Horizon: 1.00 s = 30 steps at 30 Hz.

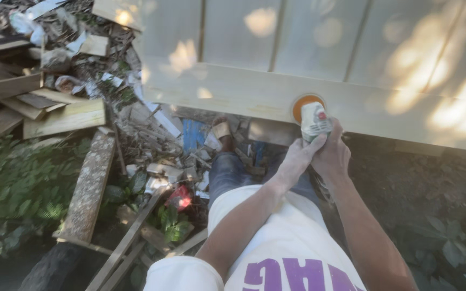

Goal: The person uses a power sander to smooth the surface and recessed panels of a large wooden door or gate, moving the tool across the grain and periodically wiping the wood with a hand.

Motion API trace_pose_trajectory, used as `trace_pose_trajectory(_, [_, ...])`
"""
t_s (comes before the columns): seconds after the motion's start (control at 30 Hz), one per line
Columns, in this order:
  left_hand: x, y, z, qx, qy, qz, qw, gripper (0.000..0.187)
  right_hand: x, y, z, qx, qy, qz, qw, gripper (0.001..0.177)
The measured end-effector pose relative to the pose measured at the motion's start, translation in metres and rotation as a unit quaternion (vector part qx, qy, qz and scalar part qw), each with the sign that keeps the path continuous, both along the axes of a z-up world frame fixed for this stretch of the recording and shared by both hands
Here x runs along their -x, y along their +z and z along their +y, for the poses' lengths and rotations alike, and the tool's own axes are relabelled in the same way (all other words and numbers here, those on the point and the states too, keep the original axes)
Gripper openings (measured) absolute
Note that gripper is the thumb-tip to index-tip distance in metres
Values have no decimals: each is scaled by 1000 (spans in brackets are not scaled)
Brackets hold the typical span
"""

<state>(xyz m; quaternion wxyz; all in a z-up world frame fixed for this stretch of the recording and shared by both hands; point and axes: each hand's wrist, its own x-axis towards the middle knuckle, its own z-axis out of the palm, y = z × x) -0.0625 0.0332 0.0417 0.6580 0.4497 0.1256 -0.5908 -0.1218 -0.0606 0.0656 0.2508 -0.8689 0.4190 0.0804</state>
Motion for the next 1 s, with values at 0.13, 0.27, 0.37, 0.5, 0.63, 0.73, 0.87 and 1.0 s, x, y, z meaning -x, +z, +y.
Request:
trace_pose_trajectory(0.13, [-65,-23,46,-176,35,-70,981,68,-84,-13,57,-30,54,-3,998,80])
trace_pose_trajectory(0.27, [-125,-42,104,-137,168,-30,976,66,-152,-28,106,-56,123,-12,991,70])
trace_pose_trajectory(0.37, [-175,-53,140,-143,220,-38,964,66,-205,-43,137,-49,173,-60,982,64])
trace_pose_trajectory(0.5, [-220,-64,185,-161,228,-70,958,68,-256,-60,172,-88,229,-66,967,71])
trace_pose_trajectory(0.63, [-233,-60,215,-158,266,-68,948,69,-278,-59,199,-90,281,-84,952,76])
trace_pose_trajectory(0.73, [-227,-65,202,-160,244,-69,954,71,-274,-57,190,-89,274,-42,957,71])
trace_pose_trajectory(0.87, [-198,-56,178,-175,166,-40,970,80,-240,-38,167,-82,225,38,970,72])
trace_pose_trajectory(1.0, [-212,-61,186,-172,103,-107,974,88,-244,-47,178,-57,211,38,975,76])
